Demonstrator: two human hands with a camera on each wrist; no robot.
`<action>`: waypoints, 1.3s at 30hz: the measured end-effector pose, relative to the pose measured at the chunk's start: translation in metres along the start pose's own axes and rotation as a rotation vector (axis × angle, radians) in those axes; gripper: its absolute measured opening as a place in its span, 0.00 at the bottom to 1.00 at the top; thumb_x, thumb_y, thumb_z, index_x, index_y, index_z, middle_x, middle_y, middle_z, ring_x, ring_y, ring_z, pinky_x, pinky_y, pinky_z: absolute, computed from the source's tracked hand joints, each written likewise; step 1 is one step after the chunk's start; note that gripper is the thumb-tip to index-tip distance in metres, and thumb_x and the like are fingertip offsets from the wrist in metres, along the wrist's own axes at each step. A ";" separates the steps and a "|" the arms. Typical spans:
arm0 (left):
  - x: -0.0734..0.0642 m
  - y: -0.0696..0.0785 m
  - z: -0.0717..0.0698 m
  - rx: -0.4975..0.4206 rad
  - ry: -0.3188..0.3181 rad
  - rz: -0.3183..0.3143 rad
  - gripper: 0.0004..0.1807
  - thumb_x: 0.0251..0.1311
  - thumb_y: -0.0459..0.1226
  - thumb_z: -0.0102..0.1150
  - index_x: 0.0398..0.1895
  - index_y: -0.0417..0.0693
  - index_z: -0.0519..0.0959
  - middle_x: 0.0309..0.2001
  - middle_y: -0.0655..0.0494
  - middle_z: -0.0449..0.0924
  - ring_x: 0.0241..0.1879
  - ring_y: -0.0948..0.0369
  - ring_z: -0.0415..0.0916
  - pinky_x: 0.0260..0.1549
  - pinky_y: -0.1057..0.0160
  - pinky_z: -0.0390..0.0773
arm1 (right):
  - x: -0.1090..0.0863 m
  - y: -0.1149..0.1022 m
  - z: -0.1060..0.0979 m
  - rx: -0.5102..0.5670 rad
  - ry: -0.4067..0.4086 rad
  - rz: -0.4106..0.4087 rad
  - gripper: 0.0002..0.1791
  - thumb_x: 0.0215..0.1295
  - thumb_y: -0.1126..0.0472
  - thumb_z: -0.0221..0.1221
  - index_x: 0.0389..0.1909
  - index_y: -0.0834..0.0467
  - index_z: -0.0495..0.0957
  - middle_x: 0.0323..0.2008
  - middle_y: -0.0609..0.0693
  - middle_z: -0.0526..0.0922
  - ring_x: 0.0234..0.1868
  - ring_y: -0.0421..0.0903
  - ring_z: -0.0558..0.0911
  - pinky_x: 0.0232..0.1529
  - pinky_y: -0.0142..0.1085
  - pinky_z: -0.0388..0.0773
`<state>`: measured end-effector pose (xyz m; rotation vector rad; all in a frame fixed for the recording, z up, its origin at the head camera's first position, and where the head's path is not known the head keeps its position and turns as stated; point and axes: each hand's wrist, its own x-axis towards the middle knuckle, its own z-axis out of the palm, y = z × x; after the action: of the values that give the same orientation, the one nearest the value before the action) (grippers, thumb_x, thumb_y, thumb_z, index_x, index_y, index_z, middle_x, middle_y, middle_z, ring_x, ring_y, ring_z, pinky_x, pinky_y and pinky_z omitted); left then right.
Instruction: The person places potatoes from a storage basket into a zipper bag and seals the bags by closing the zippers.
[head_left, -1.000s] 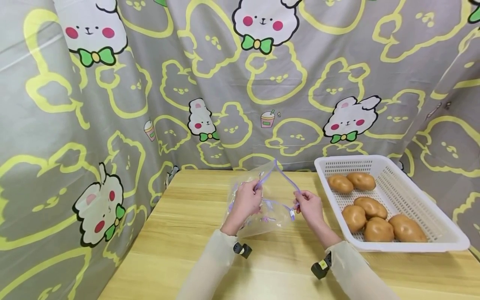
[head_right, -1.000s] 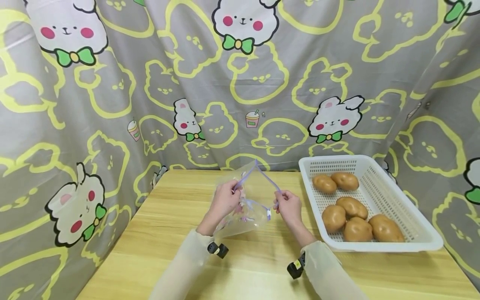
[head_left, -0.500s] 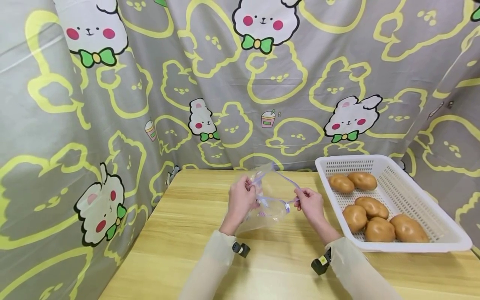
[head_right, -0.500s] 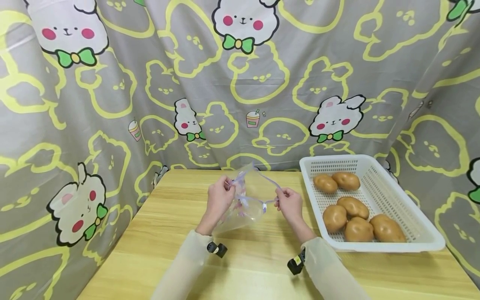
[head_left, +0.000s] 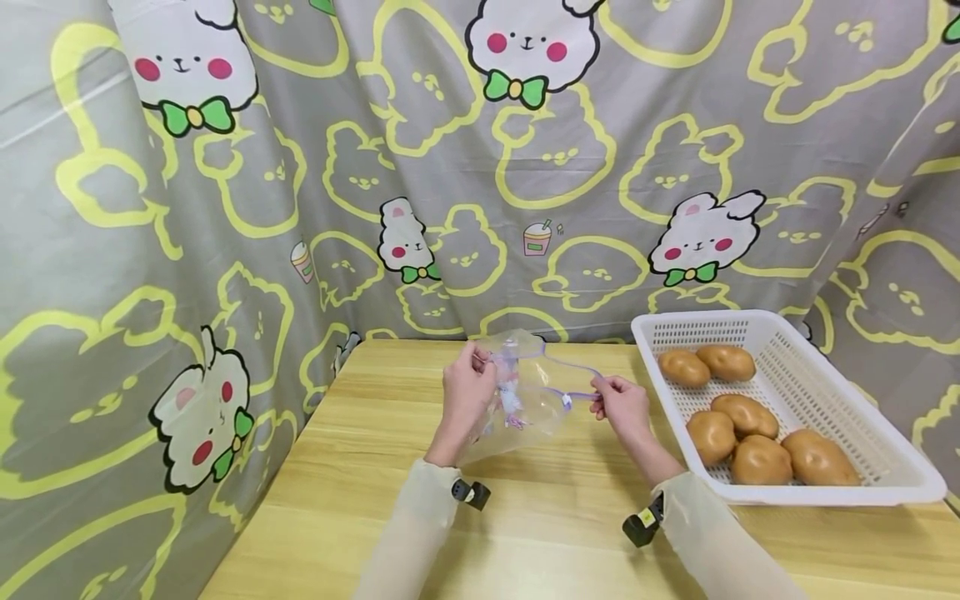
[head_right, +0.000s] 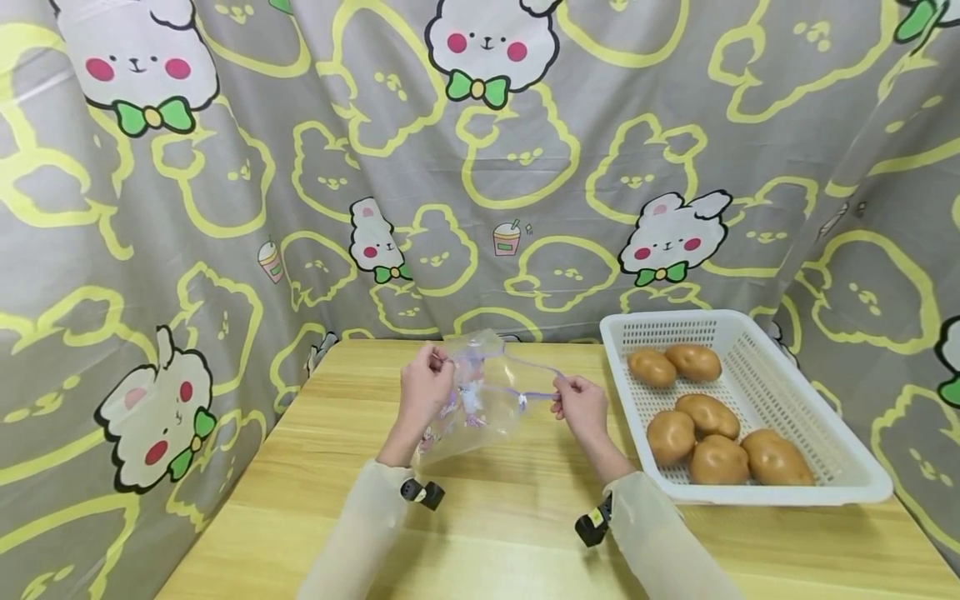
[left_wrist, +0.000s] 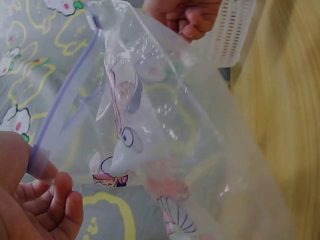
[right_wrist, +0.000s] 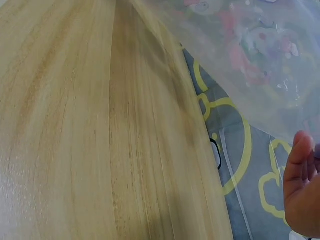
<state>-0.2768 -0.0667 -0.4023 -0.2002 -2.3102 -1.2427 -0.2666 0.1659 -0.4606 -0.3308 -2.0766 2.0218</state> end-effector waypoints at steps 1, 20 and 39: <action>0.002 0.000 -0.002 0.004 -0.001 -0.002 0.03 0.50 0.29 0.54 0.26 0.46 0.74 0.18 0.59 0.72 0.16 0.64 0.68 0.17 0.65 0.70 | 0.000 0.000 0.000 -0.002 -0.004 0.002 0.14 0.65 0.62 0.56 0.35 0.73 0.77 0.17 0.51 0.79 0.12 0.37 0.75 0.15 0.28 0.74; 0.015 -0.002 -0.019 0.041 -0.052 -0.039 0.05 0.50 0.30 0.53 0.29 0.47 0.76 0.20 0.59 0.76 0.15 0.64 0.71 0.17 0.63 0.71 | -0.002 0.005 -0.004 -0.026 -0.064 0.002 0.15 0.67 0.62 0.54 0.37 0.75 0.76 0.18 0.50 0.79 0.14 0.37 0.75 0.16 0.29 0.75; 0.007 -0.010 -0.009 -0.081 -0.190 -0.040 0.08 0.58 0.33 0.57 0.39 0.40 0.80 0.21 0.54 0.78 0.15 0.60 0.78 0.13 0.66 0.75 | -0.007 0.008 -0.006 -0.097 -0.122 -0.018 0.14 0.66 0.62 0.55 0.35 0.73 0.77 0.21 0.54 0.80 0.15 0.39 0.77 0.17 0.30 0.76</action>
<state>-0.2830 -0.0804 -0.4023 -0.3142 -2.4353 -1.3921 -0.2585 0.1694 -0.4681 -0.2086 -2.2466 1.9813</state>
